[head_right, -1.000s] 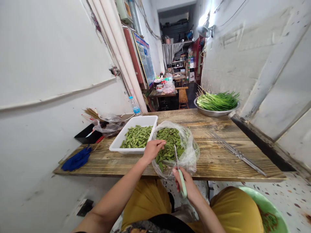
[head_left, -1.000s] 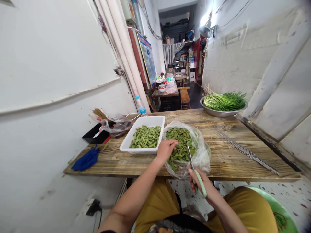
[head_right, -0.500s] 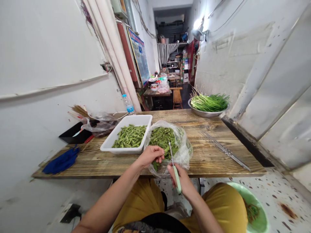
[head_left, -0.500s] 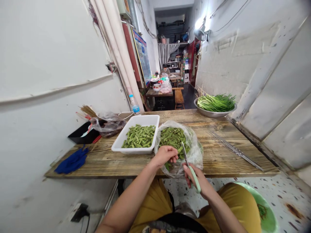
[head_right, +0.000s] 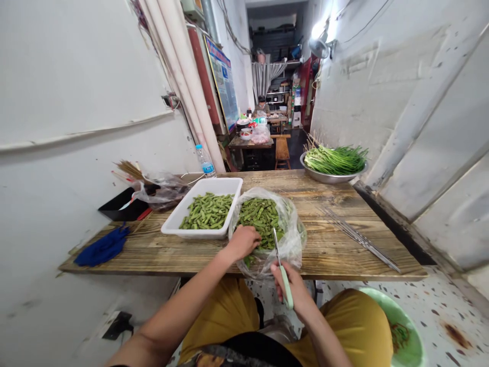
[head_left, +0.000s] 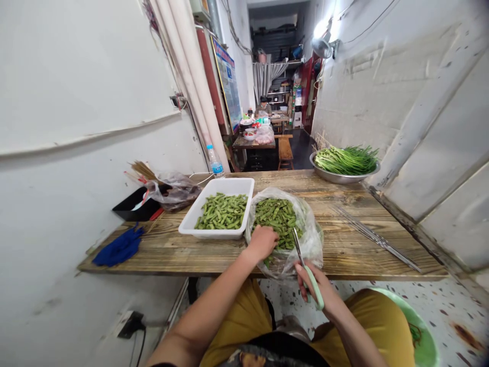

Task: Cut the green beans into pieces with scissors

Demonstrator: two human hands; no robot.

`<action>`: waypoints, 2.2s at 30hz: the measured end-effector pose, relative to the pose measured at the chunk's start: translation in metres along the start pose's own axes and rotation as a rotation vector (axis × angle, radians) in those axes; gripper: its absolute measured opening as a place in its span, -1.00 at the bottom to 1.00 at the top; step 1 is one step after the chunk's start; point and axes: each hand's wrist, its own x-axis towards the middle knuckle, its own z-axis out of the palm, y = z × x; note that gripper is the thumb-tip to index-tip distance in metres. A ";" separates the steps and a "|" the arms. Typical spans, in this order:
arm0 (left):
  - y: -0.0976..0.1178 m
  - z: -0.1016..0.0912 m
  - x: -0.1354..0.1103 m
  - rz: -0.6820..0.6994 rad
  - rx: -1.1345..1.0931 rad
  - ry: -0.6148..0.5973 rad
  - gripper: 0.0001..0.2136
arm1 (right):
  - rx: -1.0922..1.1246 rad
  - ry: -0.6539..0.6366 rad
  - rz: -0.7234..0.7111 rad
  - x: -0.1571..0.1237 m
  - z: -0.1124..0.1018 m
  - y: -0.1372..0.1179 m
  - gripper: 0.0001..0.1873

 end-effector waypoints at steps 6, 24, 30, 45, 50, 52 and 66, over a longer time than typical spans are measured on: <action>0.000 0.003 -0.002 -0.057 -0.177 0.062 -0.84 | -0.027 -0.017 0.043 0.005 0.004 0.005 -0.55; 0.020 0.016 -0.013 -0.479 -1.420 0.147 -0.84 | -0.104 -0.021 0.003 0.012 0.003 0.014 -0.52; 0.024 0.015 -0.015 -0.444 -1.319 0.153 -0.88 | -0.072 -0.052 -0.043 0.014 0.002 0.007 -0.56; 0.028 0.020 -0.015 -0.403 -1.182 0.191 -0.90 | -0.263 -0.051 -0.128 0.015 -0.008 0.001 -0.63; 0.030 0.016 -0.015 -0.420 -1.179 0.246 -0.90 | -0.149 -0.038 -0.020 0.016 -0.006 0.000 -0.61; 0.030 0.015 -0.014 -0.455 -1.277 0.276 -0.88 | -0.103 0.000 -0.020 0.014 -0.003 -0.001 -0.59; 0.041 0.020 -0.014 -0.548 -1.779 0.316 -0.70 | -0.034 -0.035 -0.057 0.006 0.011 -0.012 -0.51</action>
